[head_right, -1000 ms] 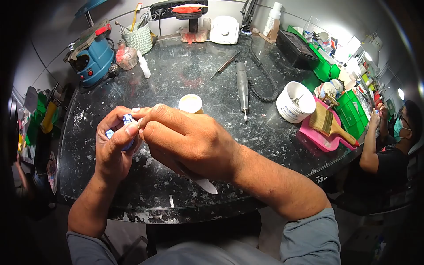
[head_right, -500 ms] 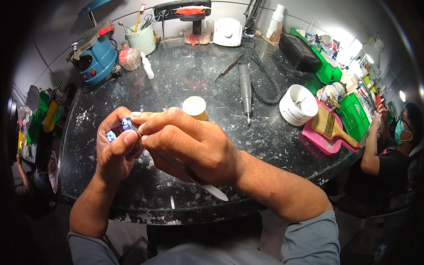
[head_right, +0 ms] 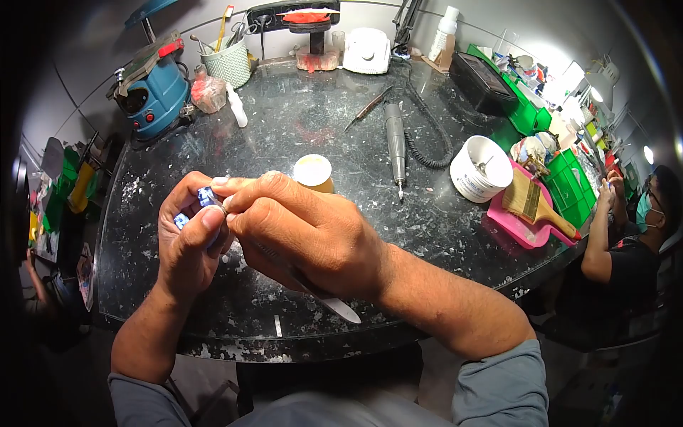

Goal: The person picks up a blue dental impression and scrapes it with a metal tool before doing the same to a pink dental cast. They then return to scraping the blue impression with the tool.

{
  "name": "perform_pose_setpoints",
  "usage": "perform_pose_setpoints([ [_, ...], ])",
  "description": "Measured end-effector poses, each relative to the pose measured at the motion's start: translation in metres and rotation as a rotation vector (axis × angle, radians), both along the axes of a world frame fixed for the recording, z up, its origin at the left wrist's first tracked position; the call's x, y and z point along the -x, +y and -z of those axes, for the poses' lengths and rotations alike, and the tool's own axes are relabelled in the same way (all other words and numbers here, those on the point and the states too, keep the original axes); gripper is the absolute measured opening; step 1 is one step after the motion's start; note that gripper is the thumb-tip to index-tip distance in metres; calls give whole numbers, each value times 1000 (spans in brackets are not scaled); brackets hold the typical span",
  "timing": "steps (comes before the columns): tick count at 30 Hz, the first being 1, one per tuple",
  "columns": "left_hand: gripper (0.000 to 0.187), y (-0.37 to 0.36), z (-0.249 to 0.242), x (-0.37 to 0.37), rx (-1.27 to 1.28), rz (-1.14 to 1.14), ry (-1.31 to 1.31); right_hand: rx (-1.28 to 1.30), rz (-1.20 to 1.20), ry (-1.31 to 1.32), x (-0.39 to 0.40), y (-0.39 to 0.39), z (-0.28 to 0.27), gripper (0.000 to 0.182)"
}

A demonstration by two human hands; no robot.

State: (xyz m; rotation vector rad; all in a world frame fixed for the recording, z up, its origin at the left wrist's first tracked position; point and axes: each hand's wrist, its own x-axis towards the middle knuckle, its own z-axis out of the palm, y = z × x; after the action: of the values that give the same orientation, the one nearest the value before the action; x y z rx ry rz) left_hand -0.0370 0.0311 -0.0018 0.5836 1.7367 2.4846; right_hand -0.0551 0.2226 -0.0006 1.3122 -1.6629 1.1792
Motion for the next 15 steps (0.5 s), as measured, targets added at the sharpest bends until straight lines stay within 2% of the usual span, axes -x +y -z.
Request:
perform_pose_setpoints([
  [5, 15, -1, 1, 2, 37, -18, 0, -61, 24, -29, -2, 3, -4, 18],
  [15, 14, -5, -9, 0, 96, 17, -22, -4, -14, -33, 2, 3, 1, 25],
])
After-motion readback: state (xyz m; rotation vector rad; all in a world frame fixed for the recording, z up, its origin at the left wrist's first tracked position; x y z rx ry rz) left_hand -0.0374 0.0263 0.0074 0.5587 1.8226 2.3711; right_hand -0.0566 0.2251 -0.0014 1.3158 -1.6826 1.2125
